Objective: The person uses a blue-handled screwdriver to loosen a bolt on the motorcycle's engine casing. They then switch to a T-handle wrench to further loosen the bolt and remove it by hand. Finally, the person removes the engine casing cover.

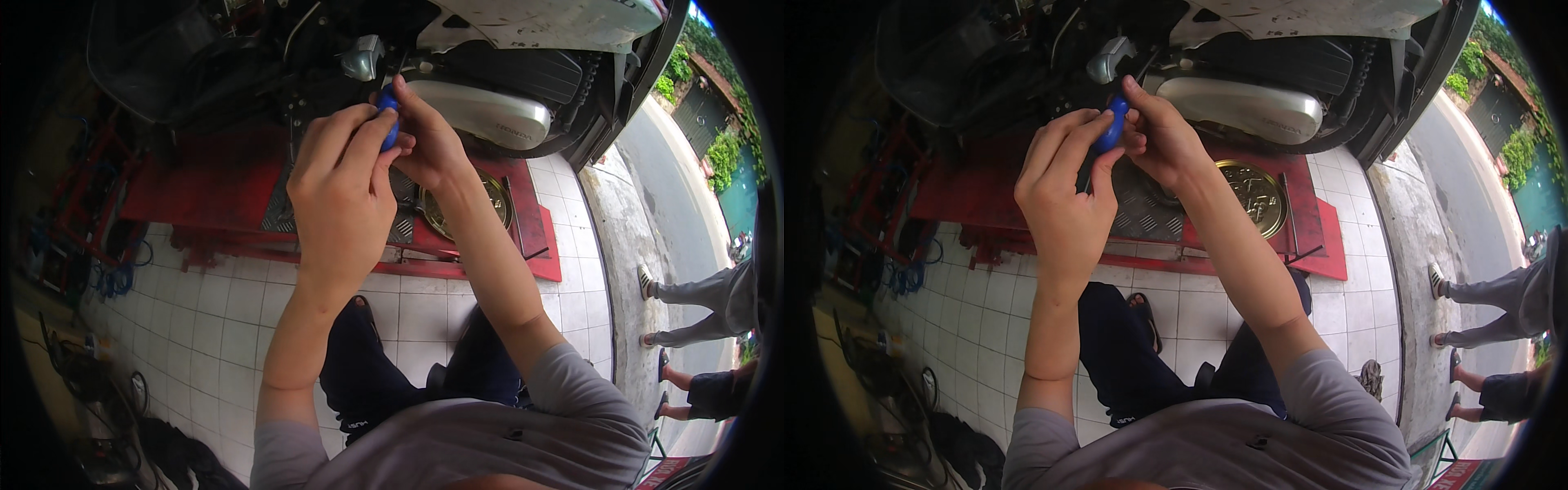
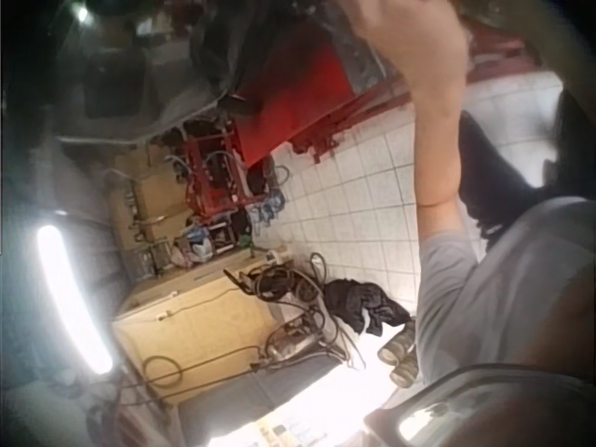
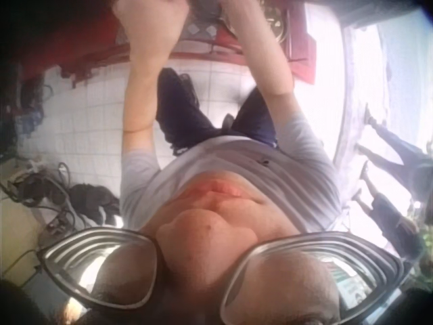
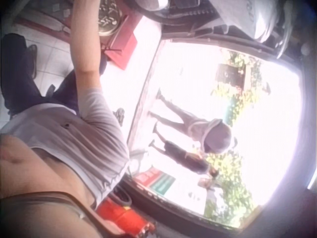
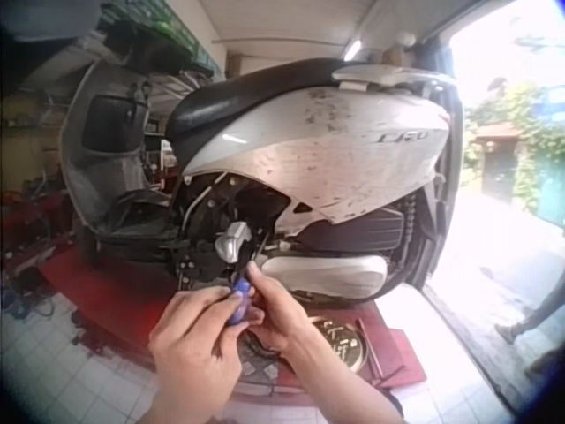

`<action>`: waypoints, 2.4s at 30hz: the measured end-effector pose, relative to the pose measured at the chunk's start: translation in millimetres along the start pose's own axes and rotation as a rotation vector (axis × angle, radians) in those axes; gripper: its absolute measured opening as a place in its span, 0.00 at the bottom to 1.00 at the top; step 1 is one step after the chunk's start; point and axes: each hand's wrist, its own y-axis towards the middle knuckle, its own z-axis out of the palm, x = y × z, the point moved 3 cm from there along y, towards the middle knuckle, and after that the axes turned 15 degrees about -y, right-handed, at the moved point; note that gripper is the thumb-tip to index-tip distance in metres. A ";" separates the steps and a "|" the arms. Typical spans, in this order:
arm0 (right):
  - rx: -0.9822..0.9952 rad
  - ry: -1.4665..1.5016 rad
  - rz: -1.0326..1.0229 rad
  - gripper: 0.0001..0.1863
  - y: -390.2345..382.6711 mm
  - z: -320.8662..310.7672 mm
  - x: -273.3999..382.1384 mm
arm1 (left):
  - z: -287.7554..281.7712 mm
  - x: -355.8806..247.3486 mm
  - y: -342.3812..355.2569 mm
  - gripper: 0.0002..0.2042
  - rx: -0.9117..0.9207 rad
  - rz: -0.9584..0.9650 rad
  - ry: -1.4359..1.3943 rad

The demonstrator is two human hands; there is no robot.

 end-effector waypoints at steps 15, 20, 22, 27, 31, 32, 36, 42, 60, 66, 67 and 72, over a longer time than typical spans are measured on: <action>-0.235 -0.106 -0.059 0.13 -3.5 21.6 16.5 | 3.3 -5.5 3.3 0.17 -0.049 -0.078 -0.014; -0.150 -0.178 0.027 0.13 -6.7 15.7 24.1 | 3.1 -2.5 5.6 0.19 0.058 -0.016 -0.057; -0.194 -0.149 -0.014 0.13 -4.6 16.2 23.8 | 2.5 -9.8 6.9 0.18 -0.022 -0.125 -0.126; -0.351 0.030 -0.079 0.14 3.7 40.9 17.8 | 6.8 -6.0 4.2 0.16 -0.113 -0.322 -0.212; -0.308 -0.118 -0.003 0.12 -2.6 35.0 24.8 | 8.0 -6.2 10.7 0.14 -0.043 0.070 0.008; -0.216 -0.192 0.021 0.12 -6.7 28.7 28.7 | 7.7 -6.1 12.3 0.15 0.009 0.074 -0.012; -0.174 -0.135 0.030 0.12 -4.7 21.3 28.8 | 4.6 -3.5 12.6 0.10 -0.040 -0.024 -0.120; -0.401 0.005 0.007 0.12 4.2 36.0 17.1 | 0.1 -4.0 8.6 0.10 -0.129 -0.207 -0.159; -0.249 -0.074 0.011 0.15 -1.0 22.9 22.8 | 4.1 -9.8 13.5 0.11 -0.075 -0.032 -0.119; -0.401 -0.343 0.089 0.17 -4.3 30.2 19.9 | 8.5 0.4 6.1 0.13 0.013 0.101 -0.141; -0.365 -0.278 0.091 0.16 -4.4 26.8 20.1 | 7.9 -0.6 6.5 0.12 -0.040 0.082 -0.124; -0.322 -0.134 0.005 0.14 0.0 16.4 20.4 | -0.2 0.7 3.7 0.13 -0.167 -0.260 -0.176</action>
